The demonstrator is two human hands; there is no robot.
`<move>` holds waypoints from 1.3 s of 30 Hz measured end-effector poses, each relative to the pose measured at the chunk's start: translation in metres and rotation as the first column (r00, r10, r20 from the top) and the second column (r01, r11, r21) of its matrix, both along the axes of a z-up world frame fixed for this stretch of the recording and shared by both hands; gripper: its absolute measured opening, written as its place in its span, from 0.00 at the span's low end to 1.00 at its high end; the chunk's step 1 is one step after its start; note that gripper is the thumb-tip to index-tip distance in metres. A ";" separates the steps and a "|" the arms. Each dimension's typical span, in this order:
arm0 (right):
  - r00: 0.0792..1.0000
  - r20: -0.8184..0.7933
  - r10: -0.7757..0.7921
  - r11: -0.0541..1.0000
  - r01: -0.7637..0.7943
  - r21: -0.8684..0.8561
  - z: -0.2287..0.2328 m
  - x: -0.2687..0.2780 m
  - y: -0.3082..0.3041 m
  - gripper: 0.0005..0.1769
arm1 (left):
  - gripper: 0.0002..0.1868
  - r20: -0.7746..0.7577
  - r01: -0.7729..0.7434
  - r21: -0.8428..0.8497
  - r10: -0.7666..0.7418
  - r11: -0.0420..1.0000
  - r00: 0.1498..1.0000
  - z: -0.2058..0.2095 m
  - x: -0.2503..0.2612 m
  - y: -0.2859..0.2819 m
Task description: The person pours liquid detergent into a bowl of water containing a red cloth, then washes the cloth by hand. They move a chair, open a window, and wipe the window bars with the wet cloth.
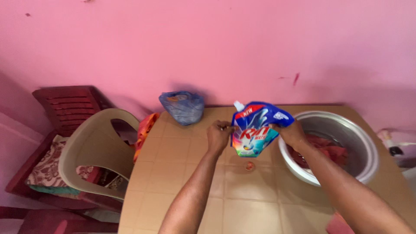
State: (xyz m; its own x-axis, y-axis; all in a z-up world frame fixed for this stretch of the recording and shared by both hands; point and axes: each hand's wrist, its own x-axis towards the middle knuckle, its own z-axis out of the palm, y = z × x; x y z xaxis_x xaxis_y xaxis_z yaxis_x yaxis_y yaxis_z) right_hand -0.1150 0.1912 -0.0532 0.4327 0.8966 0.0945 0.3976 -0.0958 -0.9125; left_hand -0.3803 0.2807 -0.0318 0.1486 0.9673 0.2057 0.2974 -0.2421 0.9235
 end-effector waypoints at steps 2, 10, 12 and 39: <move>0.999 -0.035 0.023 1.000 -0.023 0.005 -0.025 -0.013 0.010 0.17 | 0.15 -0.039 -0.020 -0.029 0.019 0.999 0.999 -0.026 -0.016 0.008; 0.993 0.120 0.017 0.947 0.022 -0.320 -0.082 -0.029 0.025 0.21 | 0.13 -0.237 0.022 0.025 -0.015 0.999 0.971 -0.118 -0.058 0.012; 0.994 0.093 0.062 0.961 -0.034 -0.273 -0.084 -0.031 0.024 0.20 | 0.13 -0.194 -0.008 -0.203 -0.033 0.979 0.980 -0.128 -0.066 0.012; 0.829 0.412 0.378 0.923 -0.302 -0.239 0.002 -0.097 0.061 0.13 | 0.17 0.084 0.202 -0.282 -0.186 0.938 0.979 -0.032 -0.059 0.026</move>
